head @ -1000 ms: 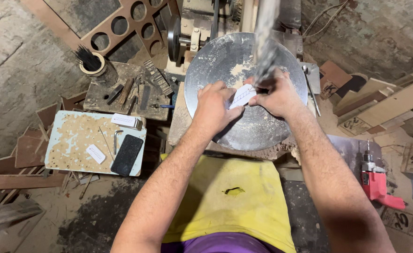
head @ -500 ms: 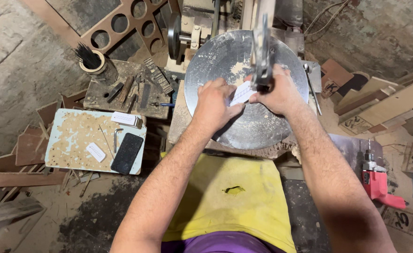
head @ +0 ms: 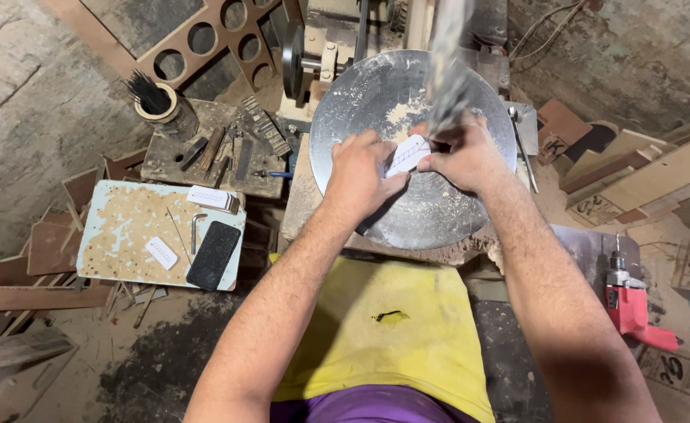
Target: The person using a scroll saw to cut a small wooden piece following a paper template. They guide the wood with both hands through the vibrating blade, brush away sawdust from the surface, and hold up the finished cut-out.
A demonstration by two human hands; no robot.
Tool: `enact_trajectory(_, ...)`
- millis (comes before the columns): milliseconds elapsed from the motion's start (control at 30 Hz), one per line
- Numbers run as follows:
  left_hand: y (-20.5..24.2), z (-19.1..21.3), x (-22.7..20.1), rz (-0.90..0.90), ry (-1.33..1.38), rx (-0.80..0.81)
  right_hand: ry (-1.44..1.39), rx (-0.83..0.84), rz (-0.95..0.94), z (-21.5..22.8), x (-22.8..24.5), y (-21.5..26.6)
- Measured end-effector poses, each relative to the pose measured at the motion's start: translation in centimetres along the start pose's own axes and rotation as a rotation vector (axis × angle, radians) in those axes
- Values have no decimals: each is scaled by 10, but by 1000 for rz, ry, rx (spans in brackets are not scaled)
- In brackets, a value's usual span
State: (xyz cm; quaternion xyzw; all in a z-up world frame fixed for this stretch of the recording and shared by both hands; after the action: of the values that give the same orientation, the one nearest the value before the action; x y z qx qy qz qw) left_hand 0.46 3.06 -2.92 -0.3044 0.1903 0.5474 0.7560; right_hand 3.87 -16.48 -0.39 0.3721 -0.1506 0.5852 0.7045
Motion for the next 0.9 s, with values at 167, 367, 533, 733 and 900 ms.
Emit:
enact_trajectory(167, 7, 2, -4, -33, -7, -33, 24, 15, 6, -3, -10, -5)
enact_trajectory(367, 16, 3, -12, -49, -5, -94, 192, -43, 321, -2, -13, -7)
enact_trajectory(533, 18, 1, -20, 2, -16, -82, 144, 16, 345, 0, -10, 1)
enact_trajectory(733, 24, -4, -34, 54, -41, -80, -87, -94, 311, 1, -25, 21)
enact_trajectory(900, 30, -16, -47, 104, -126, -51, -42, -359, 580, -14, -28, 27)
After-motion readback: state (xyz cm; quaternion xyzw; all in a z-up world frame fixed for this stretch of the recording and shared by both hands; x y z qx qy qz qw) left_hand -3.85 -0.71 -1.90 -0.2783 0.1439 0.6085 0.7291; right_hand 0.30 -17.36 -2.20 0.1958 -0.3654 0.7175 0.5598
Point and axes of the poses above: each hand's wrist, its own y-axis away from the middle knuckle, its own z-axis out of the back of the hand, x = y × z, the point moved 3 cm from there along -y, towards the middle knuckle, and after that the axes turned 5 degrees about -y, right-handed, at the moved point
